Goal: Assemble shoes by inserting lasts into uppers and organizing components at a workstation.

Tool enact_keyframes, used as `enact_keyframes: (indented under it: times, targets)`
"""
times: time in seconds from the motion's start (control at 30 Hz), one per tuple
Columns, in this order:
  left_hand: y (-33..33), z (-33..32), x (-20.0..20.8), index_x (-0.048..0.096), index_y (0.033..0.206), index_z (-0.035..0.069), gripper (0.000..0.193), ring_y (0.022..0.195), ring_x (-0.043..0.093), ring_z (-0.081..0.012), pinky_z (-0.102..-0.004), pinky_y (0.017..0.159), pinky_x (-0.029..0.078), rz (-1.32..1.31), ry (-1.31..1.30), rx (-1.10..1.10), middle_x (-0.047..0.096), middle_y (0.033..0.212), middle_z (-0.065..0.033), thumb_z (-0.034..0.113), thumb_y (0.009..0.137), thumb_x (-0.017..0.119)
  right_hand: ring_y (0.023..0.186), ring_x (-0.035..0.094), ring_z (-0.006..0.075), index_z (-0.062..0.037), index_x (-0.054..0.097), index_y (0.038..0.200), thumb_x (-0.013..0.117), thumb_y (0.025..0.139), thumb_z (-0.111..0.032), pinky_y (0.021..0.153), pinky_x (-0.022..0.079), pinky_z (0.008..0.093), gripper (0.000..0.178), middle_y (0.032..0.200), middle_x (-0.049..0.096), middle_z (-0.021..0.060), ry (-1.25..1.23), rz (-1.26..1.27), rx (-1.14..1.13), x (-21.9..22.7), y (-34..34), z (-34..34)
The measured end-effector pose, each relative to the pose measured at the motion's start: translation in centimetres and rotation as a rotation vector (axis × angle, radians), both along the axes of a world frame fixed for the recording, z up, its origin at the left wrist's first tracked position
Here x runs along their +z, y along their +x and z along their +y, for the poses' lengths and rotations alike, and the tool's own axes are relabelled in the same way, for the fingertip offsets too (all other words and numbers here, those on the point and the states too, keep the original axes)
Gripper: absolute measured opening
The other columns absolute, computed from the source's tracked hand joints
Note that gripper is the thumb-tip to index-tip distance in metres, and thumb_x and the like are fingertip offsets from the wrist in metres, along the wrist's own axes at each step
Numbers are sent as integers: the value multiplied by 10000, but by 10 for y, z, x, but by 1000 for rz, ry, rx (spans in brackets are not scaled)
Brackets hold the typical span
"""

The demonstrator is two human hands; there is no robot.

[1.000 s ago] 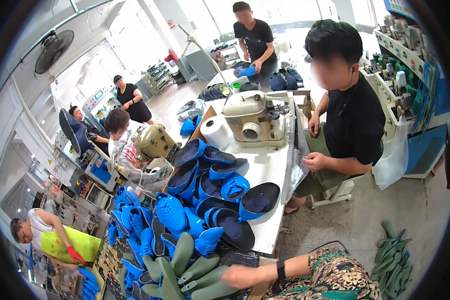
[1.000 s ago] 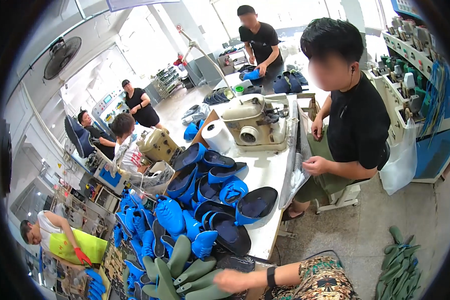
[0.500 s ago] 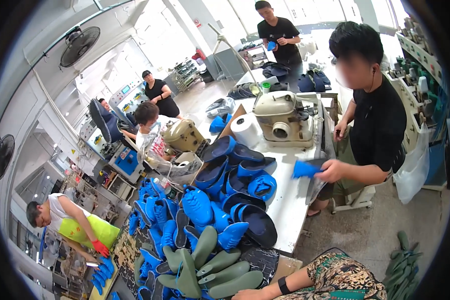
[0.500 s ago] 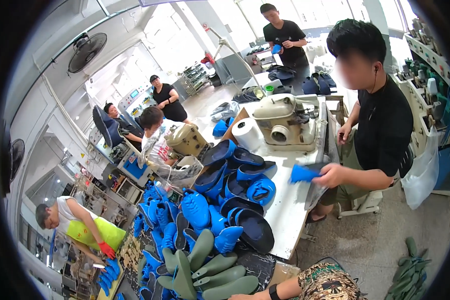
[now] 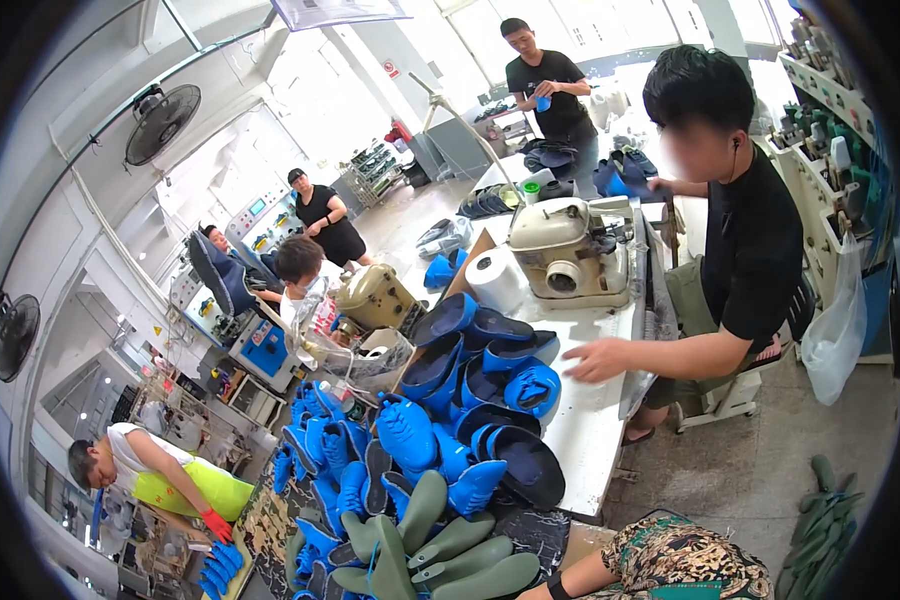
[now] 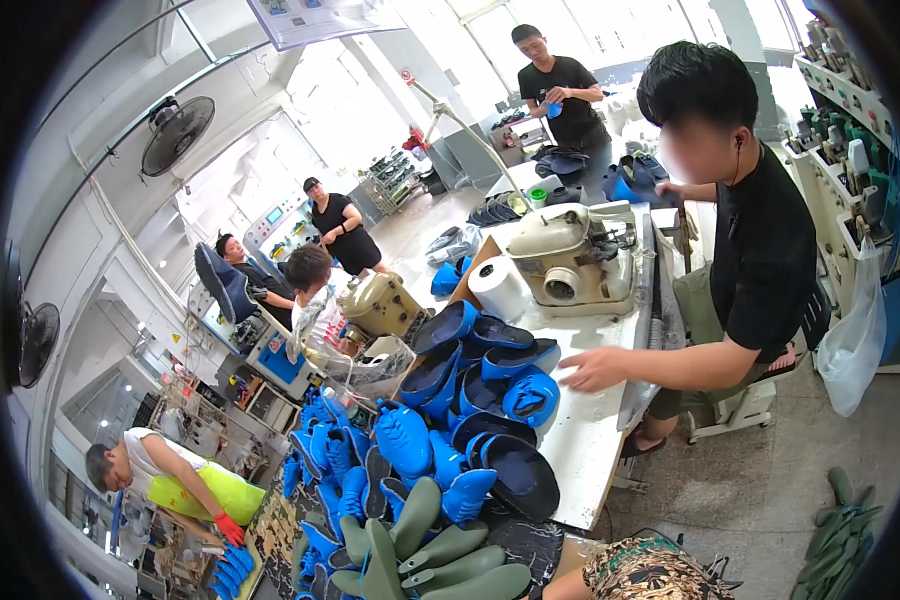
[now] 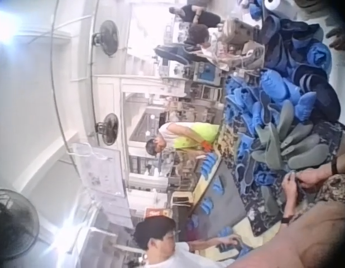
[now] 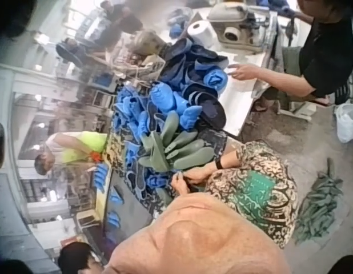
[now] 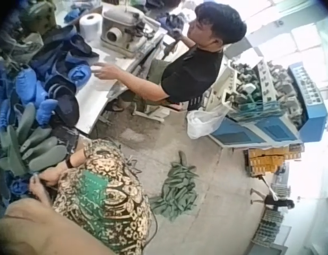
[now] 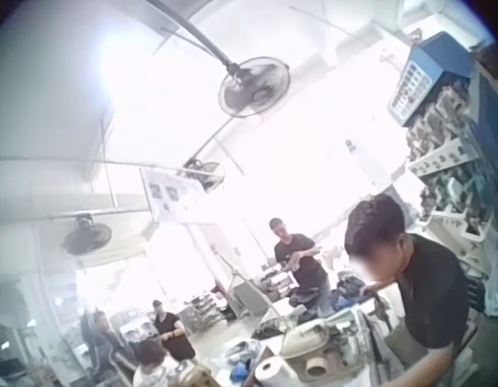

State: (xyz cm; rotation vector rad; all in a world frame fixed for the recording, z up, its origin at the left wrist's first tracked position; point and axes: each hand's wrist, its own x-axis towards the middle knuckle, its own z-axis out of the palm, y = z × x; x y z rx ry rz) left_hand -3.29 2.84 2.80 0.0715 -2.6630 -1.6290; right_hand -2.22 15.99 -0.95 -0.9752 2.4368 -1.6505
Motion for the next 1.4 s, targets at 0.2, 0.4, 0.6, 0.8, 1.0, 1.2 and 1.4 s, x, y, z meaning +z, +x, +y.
enact_keyframes:
  times: [0.2, 0.4, 0.6, 0.8, 1.0, 1.2, 1.4]
  targets:
    - [13, -2, 5, 606, 879, -36, 175, 723, 513, -163, -299, 677, 438, 8, -29, -19, 616, 789, -88, 116, 793, 600, 774, 544, 399, -41, 468, 949, 516, 804, -196, 647, 431, 446, 218, 863, 577, 222, -22, -226, -115, 23, 18, 8]
    - [4, 3, 5, 601, 868, -33, 170, 709, 539, -191, -312, 688, 448, 95, -110, -78, 632, 806, -126, 114, 784, 593, 566, 568, 329, 4, 507, 871, 531, 787, -222, 489, 435, 416, 243, 620, 566, 158, 192, 27, -266, 7, 7, -2]
    - [-1, -10, -11, 608, 863, -41, 193, 693, 555, -207, -320, 676, 453, 99, -101, -30, 635, 791, -132, 133, 781, 603, 764, 564, 322, -5, 539, 767, 555, 720, -175, 680, 446, 431, 178, 760, 579, 173, 390, -100, -150, 20, -13, -4]
    - [3, -8, -10, 610, 889, -32, 205, 729, 560, -197, -309, 698, 454, 69, -109, -31, 638, 818, -130, 140, 776, 608, 495, 545, 289, -59, 564, 532, 568, 709, -212, 453, 422, 401, 234, 528, 547, 124, 272, 147, -381, -3, -4, -14]
    - [1, -24, -24, 591, 915, -39, 211, 766, 558, -186, -305, 719, 450, 160, -30, -109, 633, 856, -127, 120, 777, 586, 418, 504, 217, -7, 567, 581, 507, 787, -195, 390, 401, 336, 285, 522, 550, 122, -121, -632, -191, 34, -8, 1]
    - [-5, -37, -49, 531, 1015, -16, 270, 918, 500, -391, -403, 772, 418, 189, -391, -327, 521, 1051, -196, 133, 792, 557, 374, 471, 150, -7, 573, 593, 507, 824, -192, 360, 385, 283, 303, 496, 529, 69, -364, -956, -157, 31, -9, 2]
    - [-1, -33, -36, 532, 957, -11, 230, 900, 494, -389, -417, 760, 408, 217, -390, -374, 515, 1029, -174, 124, 773, 557, 443, 508, 162, -23, 586, 645, 515, 831, -205, 421, 398, 310, 270, 529, 542, 66, -337, -851, -26, 29, 1, 6]
